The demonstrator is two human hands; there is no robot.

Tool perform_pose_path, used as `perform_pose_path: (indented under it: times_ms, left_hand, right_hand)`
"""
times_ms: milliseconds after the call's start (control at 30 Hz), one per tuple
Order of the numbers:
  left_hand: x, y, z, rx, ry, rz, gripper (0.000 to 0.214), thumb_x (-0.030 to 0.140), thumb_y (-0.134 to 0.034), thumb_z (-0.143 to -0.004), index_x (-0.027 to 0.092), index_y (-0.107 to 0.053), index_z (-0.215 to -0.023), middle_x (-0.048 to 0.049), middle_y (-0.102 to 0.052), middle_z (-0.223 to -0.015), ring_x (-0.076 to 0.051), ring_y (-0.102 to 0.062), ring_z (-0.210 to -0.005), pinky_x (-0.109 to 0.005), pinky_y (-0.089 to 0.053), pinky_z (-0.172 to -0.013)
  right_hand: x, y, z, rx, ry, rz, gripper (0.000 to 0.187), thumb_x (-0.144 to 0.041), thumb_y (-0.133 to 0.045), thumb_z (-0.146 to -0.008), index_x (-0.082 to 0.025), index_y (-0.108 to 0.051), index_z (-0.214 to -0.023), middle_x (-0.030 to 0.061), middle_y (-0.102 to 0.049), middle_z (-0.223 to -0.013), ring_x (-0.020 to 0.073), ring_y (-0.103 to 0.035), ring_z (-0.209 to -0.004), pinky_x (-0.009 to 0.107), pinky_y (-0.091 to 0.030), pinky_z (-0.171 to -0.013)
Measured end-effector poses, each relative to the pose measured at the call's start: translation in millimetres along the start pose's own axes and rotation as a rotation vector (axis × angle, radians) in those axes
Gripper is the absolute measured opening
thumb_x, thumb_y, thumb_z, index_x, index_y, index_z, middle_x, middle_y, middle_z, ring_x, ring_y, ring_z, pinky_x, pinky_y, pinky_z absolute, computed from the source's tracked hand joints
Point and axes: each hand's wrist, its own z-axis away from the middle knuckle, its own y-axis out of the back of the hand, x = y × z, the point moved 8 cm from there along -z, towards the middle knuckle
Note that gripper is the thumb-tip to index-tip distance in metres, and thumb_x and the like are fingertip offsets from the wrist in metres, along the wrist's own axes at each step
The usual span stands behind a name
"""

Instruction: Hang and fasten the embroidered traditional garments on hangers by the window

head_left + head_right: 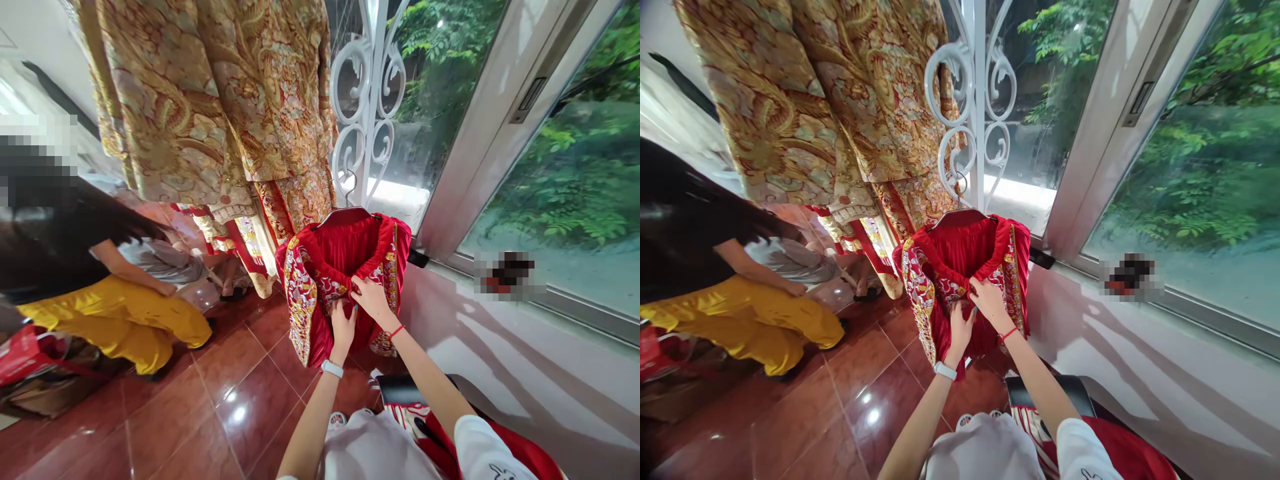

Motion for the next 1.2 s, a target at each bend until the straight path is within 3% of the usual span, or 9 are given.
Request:
perform_pose_path:
  times_ms: [133, 233, 333, 433, 600, 767, 933, 1067, 1200]
  left_hand:
    - [1, 0.0, 4, 0.005, 0.030, 0.242, 0.034, 0.032, -0.056, -0.090, 0.016, -0.051, -0.120, -0.0155, -0.064, -0.117, -0.024, -0.064, -0.108, -0.041, -0.050, -0.096]
    - [7, 1.8, 9, -0.026, 0.036, 0.356, 0.032, 0.036, -0.050, -0.093, 0.017, -0.053, -0.118, -0.0142, -0.065, -0.116, -0.023, -0.065, -0.107, -0.039, -0.050, -0.096]
    - [9, 8.2, 17, -0.029, 0.074, 0.353, 0.027, 0.037, -0.045, -0.096, 0.018, -0.055, -0.113, -0.0121, -0.066, -0.115, -0.022, -0.063, -0.110, -0.039, -0.048, -0.100]
    - [5, 12.7, 26, -0.018, 0.125, 0.323, 0.028, 0.035, -0.041, -0.097, 0.019, -0.051, -0.117, -0.0126, -0.065, -0.118, -0.022, -0.062, -0.114, -0.039, -0.046, -0.102]
    - [2, 15.1, 34, -0.006, 0.156, 0.264, 0.032, 0.032, -0.036, -0.098, 0.016, -0.049, -0.122, -0.0179, -0.061, -0.128, -0.024, -0.058, -0.123, -0.040, -0.043, -0.107]
    - [8, 23.5, 41, -0.036, 0.106, 0.207, 0.042, 0.033, -0.046, -0.094, 0.015, -0.043, -0.132, -0.0186, -0.059, -0.131, -0.027, -0.058, -0.124, -0.044, -0.045, -0.105]
    - [15, 43.7, 53, 0.034, 0.009, 0.125, 0.045, 0.018, -0.042, -0.092, 0.016, -0.042, -0.137, -0.0175, -0.051, -0.141, -0.024, -0.050, -0.132, -0.041, -0.042, -0.109]
    - [20, 54.1, 61, 0.068, -0.027, 0.116, 0.026, 0.013, -0.037, -0.092, 0.019, -0.058, -0.107, -0.0132, -0.059, -0.124, -0.022, -0.056, -0.121, -0.042, -0.044, -0.106]
    - [19, 54.9, 59, 0.077, 0.050, 0.164, 0.026, 0.016, -0.035, -0.095, 0.019, -0.057, -0.108, -0.0116, -0.060, -0.115, -0.020, -0.060, -0.111, -0.040, -0.048, -0.101]
  right_hand:
    - [-15, 1, 16, 0.011, 0.103, -0.171, 0.011, -0.019, -0.052, -0.092, -0.022, -0.063, -0.094, 0.0068, -0.068, -0.092, 0.0205, -0.062, -0.084, 0.030, -0.042, -0.073]
    - [-14, 2, 24, 0.062, 0.070, -0.263, 0.019, -0.017, -0.050, -0.092, -0.023, -0.063, -0.105, 0.0063, -0.069, -0.100, 0.0208, -0.063, -0.088, 0.032, -0.046, -0.078]
    - [-7, 3, 29, 0.143, 0.013, -0.297, 0.034, -0.016, -0.053, -0.087, -0.024, -0.059, -0.120, 0.0078, -0.066, -0.115, 0.0237, -0.062, -0.103, 0.037, -0.049, -0.088]
    - [-3, 0, 32, 0.192, -0.017, -0.328, 0.031, -0.019, -0.056, -0.086, -0.023, -0.061, -0.116, 0.0094, -0.063, -0.116, 0.0260, -0.060, -0.109, 0.041, -0.049, -0.092]
    - [-5, -3, 43, 0.262, -0.087, -0.475, 0.025, -0.023, -0.054, -0.086, -0.021, -0.062, -0.110, 0.0104, -0.066, -0.110, 0.0252, -0.063, -0.097, 0.043, -0.049, -0.092]
    - [-8, -13, 57, 0.327, -0.223, -0.935, 0.026, -0.030, -0.058, -0.081, -0.022, -0.056, -0.106, 0.0050, -0.067, -0.092, 0.0202, -0.066, -0.080, 0.036, -0.053, -0.078]
    - [-6, -34, 62, 0.175, -0.295, -1.326, 0.045, -0.044, -0.075, -0.067, -0.023, -0.049, -0.096, -0.0060, -0.058, -0.063, 0.0152, -0.059, -0.058, 0.028, -0.050, -0.060]
    - [-7, -50, 61, -0.066, -0.317, -1.317, 0.047, -0.060, -0.070, -0.068, -0.018, -0.059, -0.088, -0.0008, -0.060, -0.066, 0.0133, -0.055, -0.055, 0.027, -0.047, -0.052]
    - [-15, -51, 57, -0.097, -0.247, -1.268, 0.044, -0.060, -0.063, -0.076, -0.017, -0.064, -0.085, 0.0010, -0.060, -0.070, 0.0123, -0.052, -0.058, 0.026, -0.045, -0.053]
